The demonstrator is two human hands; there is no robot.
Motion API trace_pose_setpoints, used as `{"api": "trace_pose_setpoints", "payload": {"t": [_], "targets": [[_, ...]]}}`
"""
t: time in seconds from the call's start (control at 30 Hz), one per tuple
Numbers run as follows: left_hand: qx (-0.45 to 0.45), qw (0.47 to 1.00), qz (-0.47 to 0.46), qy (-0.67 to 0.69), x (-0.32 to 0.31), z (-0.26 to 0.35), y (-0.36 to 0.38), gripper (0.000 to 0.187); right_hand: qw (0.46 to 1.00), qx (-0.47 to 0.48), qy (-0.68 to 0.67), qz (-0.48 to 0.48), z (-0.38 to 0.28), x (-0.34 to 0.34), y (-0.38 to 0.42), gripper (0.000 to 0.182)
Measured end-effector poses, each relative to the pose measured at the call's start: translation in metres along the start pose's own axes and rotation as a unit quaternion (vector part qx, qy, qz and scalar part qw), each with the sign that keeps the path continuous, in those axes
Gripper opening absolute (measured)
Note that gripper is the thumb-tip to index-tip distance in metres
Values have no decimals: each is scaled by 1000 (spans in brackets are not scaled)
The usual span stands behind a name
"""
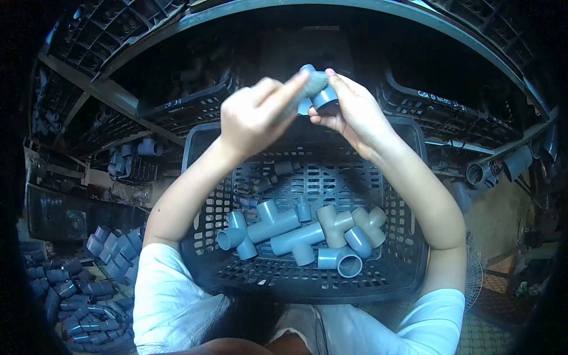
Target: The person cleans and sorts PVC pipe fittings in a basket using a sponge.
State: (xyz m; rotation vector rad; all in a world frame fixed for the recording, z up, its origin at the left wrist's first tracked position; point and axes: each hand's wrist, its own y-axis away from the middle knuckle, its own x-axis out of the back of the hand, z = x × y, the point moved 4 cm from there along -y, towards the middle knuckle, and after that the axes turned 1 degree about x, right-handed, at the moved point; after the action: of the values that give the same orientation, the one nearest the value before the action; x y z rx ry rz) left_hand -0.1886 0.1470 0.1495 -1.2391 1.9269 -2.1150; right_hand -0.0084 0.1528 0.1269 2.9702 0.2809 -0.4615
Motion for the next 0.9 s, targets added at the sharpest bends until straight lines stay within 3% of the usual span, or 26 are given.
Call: {"api": "trace_pose_setpoints", "payload": {"t": [0.1, 0.23, 0.47, 0.57, 0.73, 0.9], "targets": [[-71, 997, 5, 8, -3, 17, 2, 62, 999, -2, 19, 48, -2, -8, 2, 38], [12, 1000, 2, 0, 3, -4, -3, 63, 999, 6, 44, -7, 0, -1, -2, 43], [-40, 999, -2, 25, 5, 7, -3, 57, 998, -5, 49, 35, -8, -12, 5, 58], [-9, 1000, 10, 11, 9, -13, -3, 56, 996, -8, 86, -20, -12, -2, 0, 58], [-81, 996, -24, 16, 7, 8, 3, 55, 992, 14, 121, 37, -10, -3, 1, 51], [-20, 999, 36, -7, 10, -16, -2, 55, 993, 27, 117, -1, -9, -9, 6, 50]]}}
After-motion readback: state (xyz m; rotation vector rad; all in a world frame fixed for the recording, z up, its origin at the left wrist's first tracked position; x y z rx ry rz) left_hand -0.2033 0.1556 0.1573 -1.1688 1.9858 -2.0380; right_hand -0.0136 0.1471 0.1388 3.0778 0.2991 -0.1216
